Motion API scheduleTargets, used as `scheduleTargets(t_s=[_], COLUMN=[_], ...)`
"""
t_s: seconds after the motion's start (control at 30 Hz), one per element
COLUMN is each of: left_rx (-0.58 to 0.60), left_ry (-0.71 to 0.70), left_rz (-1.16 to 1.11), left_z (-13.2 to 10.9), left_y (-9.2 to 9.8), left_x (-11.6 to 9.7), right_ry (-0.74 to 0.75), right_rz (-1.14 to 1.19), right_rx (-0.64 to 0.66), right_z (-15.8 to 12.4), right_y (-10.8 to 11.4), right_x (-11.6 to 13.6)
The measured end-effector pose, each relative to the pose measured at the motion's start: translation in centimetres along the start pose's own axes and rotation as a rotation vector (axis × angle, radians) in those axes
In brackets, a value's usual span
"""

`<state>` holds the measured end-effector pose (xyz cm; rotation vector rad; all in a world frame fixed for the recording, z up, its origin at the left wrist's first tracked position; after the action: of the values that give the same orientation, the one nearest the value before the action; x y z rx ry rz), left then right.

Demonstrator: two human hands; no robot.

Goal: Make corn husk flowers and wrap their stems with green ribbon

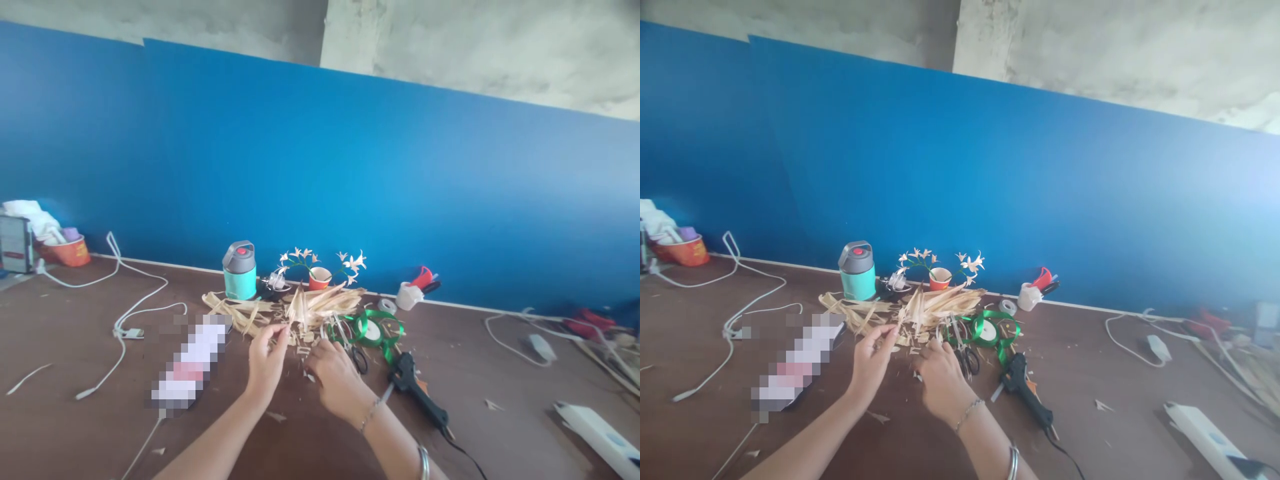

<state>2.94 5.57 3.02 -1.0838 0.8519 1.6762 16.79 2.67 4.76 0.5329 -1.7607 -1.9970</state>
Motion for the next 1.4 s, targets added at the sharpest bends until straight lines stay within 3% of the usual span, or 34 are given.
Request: scheduleTargets(t_s=[0.17,0.37,0.47,0.57,0.8,0.93,1.07,1.4], left_rx=[0.011,0.034,0.042,0.040,0.096,0.148,0.169,0.180], left_ry=[0.008,0.077,0.061,0.017,-0.085,-0.117,-0.117,-0.103], left_rz=[-0.033,-0.097,-0.065,-0.009,0.150,0.205,0.204,0.167], left_z=[0.0,0.0,0.0,-0.1,-0.6,-1.1,-1.3,-1.4], left_y=[-0.1,-0.5,-0.4,-0.4,-1.1,-1.8,-2.1,-2.2], left_x=[0.4,1.4,1.1,0.5,-1.2,-2.1,-2.2,-1.7], right_ry=[-0.003,-0.008,-0.029,-0.066,-0.279,-0.278,-0.275,-0.301], right_rz=[0.074,0.099,0.115,0.175,0.503,0.566,0.572,0.575], right_rx=[0.039,0.175,0.163,0.070,-0.404,-0.604,-0.661,-0.658], right_z=[0.1,0.5,0.6,0.8,0.7,0.2,0.0,0.1], right_y=[-0.2,-0.8,-0.8,-0.4,2.7,3.8,3.6,3.4], right_x=[-0.4,-0.4,-0.6,-0.8,-3.1,-3.6,-3.9,-3.9])
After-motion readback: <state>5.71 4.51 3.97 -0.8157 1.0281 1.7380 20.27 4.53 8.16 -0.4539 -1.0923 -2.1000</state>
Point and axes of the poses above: each hand's wrist, its own z-axis towards the middle knuckle, its own y-axis out of the back of the hand, x = y × z, the point moved 7 cm from there along z, towards the middle knuckle, and after that the axes turned 10 degrees about -z, right-handed, at the moved point
